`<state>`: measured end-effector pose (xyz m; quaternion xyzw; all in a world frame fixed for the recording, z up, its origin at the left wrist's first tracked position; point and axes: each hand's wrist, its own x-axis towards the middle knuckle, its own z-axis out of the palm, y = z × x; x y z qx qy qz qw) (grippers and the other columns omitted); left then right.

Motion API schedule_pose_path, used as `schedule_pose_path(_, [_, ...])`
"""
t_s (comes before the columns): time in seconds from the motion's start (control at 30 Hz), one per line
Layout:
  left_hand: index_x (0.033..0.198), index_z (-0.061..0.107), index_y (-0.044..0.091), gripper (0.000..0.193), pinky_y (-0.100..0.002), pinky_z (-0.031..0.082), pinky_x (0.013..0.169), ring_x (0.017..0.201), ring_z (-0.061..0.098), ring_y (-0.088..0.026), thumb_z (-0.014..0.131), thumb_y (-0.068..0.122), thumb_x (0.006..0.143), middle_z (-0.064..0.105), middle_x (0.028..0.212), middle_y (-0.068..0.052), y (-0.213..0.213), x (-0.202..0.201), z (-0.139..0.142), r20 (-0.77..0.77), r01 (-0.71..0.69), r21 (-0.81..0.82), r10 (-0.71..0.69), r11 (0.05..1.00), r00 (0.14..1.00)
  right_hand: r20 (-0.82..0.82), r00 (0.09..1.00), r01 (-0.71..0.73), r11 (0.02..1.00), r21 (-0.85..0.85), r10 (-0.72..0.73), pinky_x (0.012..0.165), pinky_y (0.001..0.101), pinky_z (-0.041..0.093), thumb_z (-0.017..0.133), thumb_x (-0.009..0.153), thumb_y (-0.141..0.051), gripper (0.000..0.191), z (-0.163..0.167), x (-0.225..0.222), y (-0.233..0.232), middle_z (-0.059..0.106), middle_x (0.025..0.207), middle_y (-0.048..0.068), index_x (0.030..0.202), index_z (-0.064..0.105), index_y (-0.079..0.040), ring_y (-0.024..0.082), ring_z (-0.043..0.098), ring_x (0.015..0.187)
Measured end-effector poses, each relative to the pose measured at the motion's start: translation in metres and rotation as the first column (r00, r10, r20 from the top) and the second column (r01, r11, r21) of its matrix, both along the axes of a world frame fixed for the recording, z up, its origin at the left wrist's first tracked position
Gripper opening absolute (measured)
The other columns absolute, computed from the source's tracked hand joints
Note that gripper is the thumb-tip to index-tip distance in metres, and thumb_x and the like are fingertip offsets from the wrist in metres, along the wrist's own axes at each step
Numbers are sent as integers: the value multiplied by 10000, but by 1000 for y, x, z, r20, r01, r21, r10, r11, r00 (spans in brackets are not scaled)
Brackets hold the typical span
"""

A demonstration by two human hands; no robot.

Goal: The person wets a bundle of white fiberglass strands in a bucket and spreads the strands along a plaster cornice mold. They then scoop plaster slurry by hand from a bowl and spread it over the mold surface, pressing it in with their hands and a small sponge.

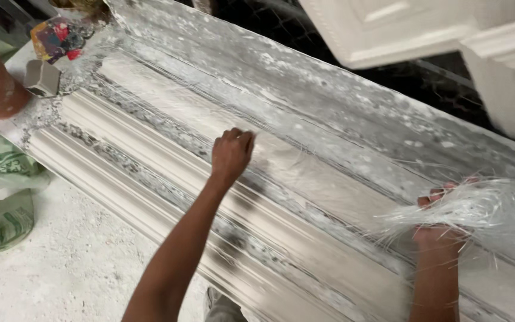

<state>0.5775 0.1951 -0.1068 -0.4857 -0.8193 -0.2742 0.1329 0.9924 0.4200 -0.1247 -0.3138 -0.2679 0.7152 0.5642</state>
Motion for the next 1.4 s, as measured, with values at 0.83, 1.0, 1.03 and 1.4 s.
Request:
schedule_pose_path(0.83, [1404, 548, 237, 463, -712, 243, 1100, 1392, 395, -442, 511, 268, 943, 505, 1451, -237, -99, -411, 32, -451, -387, -403, 187, 830, 872, -139, 947, -276, 955, 106, 289, 760, 332, 495, 598, 1170, -417, 219, -32, -429, -125, 633, 1035, -26, 1291, 586, -235, 145, 590, 924])
schedule_pose_path(1.0, [1450, 524, 30, 479, -567, 310, 1164, 1420, 407, -472, 496, 263, 1032, 502, 1475, -299, -156, -339, 52, 214, -24, 102, 1, 994, 977, -267, 818, -500, 860, 105, 509, 739, 321, 503, 593, 1119, -413, 263, -23, -523, -170, 662, 1093, 8, 1303, 606, -225, 165, 601, 890])
schedule_pose_path(1.03, [1422, 547, 28, 473, -510, 346, 1179, 1424, 428, -453, 515, 282, 1024, 526, 1457, -285, -176, -316, 54, 308, 9, 208, -74, 978, 949, -216, 813, -539, 840, 71, 540, 725, 340, 511, 603, 1107, -436, 293, -19, -544, -185, 648, 1050, 9, 1301, 607, -216, 171, 603, 864])
schedule_pose_path(1.4, [1493, 472, 38, 744, -401, 392, 1157, 1376, 551, -289, 280, 582, 1024, 608, 1442, -172, -415, -293, 14, 888, -422, 439, -456, 793, 66, -49, 455, -890, 455, -18, 889, 755, 343, 513, 632, 956, -346, 454, 3, -693, -428, 655, 1092, 52, 1368, 576, -162, 186, 615, 897])
